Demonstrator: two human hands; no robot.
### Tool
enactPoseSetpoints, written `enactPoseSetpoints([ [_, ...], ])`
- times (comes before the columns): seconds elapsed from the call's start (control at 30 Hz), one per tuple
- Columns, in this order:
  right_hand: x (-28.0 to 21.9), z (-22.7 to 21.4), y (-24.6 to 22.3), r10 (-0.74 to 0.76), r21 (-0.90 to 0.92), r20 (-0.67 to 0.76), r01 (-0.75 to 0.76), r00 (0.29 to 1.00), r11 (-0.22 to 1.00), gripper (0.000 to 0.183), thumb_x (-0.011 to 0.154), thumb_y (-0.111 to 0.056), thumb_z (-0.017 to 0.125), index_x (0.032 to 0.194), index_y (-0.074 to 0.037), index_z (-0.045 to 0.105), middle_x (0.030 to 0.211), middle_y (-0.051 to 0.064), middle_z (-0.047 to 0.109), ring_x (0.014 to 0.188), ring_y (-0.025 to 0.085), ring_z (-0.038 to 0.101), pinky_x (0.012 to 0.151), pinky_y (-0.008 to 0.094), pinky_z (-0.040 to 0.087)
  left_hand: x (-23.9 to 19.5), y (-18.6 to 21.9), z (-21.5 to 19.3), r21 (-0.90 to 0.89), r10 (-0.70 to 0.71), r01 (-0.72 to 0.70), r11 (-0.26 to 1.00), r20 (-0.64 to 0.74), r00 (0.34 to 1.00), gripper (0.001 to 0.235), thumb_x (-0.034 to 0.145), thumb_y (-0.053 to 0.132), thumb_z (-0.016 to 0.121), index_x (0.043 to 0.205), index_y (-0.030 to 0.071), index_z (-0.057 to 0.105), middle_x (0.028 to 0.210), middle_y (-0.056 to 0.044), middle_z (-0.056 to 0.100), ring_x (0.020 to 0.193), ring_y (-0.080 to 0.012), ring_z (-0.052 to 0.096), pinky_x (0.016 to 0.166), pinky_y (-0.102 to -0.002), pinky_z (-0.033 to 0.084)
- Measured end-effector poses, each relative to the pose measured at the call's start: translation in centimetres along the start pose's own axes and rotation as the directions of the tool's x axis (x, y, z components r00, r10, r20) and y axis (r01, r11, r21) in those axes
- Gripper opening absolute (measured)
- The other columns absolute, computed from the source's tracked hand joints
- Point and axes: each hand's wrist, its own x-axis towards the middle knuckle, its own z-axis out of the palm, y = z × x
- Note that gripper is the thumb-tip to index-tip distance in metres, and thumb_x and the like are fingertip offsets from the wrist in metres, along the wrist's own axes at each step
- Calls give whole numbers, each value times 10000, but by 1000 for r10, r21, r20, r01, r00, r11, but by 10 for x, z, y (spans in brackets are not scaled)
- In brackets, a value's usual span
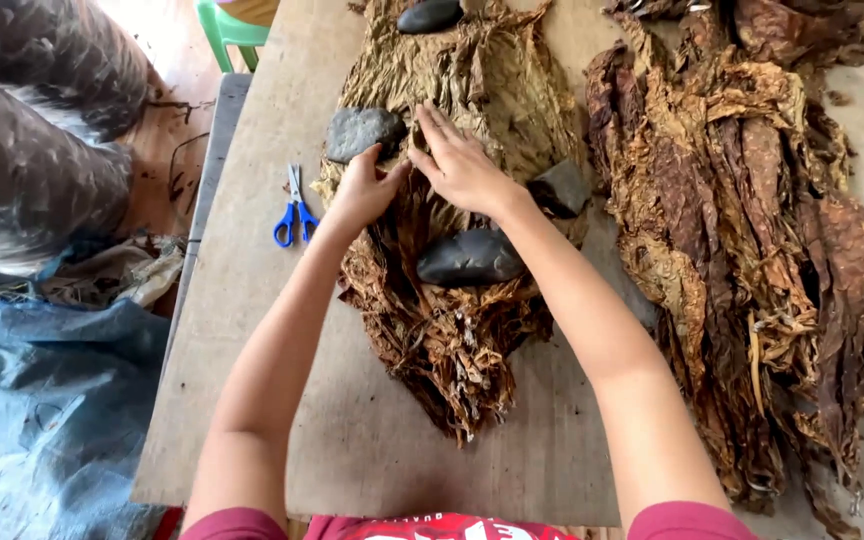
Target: The person sorts and arranges dried brown leaves on a wooden table, using both hands to separate and stack them. They occasionally use a pair of blue scissors to trim small pieces and place smooth stones on top of the leaf piles to hold them in place.
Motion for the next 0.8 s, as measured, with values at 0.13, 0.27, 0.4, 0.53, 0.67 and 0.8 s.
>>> enactPoseSetpoints([
  [0.13,30,10,29,43,-71,-43,-46,998,996,875,1282,-654,163,1872,-24,17,1928,353,107,1794,531,133,1428,768,137,31,16,-8,-168,106,-111,980,-37,994,840,1019,421,930,1603,-88,605,1327,-261,829,1205,-362,840,971,-509,693],
  [0.27,43,45,70,28,-139,-82,-39,996,990,722,1294,-368,407,1883,-39,152,1941,270,163,1794,490,149,1437,713,236,31,53,-22,-311,149,-136,941,19,989,536,1014,260,939,1390,-86,776,1173,-244,842,1069,-283,811,900,-445,674],
  [0.4,53,65,86,74,-101,-76,-82,994,991,683,1322,-529,210,1893,-156,246,1975,108,159,1827,368,95,1487,623,141,35,75,-28,-268,96,-76,960,63,993,504,970,289,977,1340,22,763,952,-78,705,851,-186,746,590,-348,693],
  [0.53,52,61,87,111,-23,-56,-112,992,993,726,1306,-601,181,1901,-186,212,1982,90,138,1833,346,57,1492,601,87,29,95,-33,-340,76,-37,940,104,992,490,993,175,871,1440,82,695,990,-20,601,863,-163,714,564,-360,705],
  [0.67,42,58,85,81,206,-156,-47,984,977,700,1322,-575,175,1917,-207,176,1984,105,155,1831,359,105,1487,609,75,11,107,-55,-419,157,-62,906,196,968,725,961,-7,823,1644,133,621,1139,-109,666,952,-222,742,661,-381,721],
  [0.8,43,65,85,9,403,-456,197,890,894,591,1349,-377,361,1875,-106,351,1925,248,236,1784,415,189,1500,578,150,-4,115,-76,-482,177,-71,873,177,968,759,935,-66,801,1650,132,641,1186,-159,715,907,-225,747,624,-369,688],
])
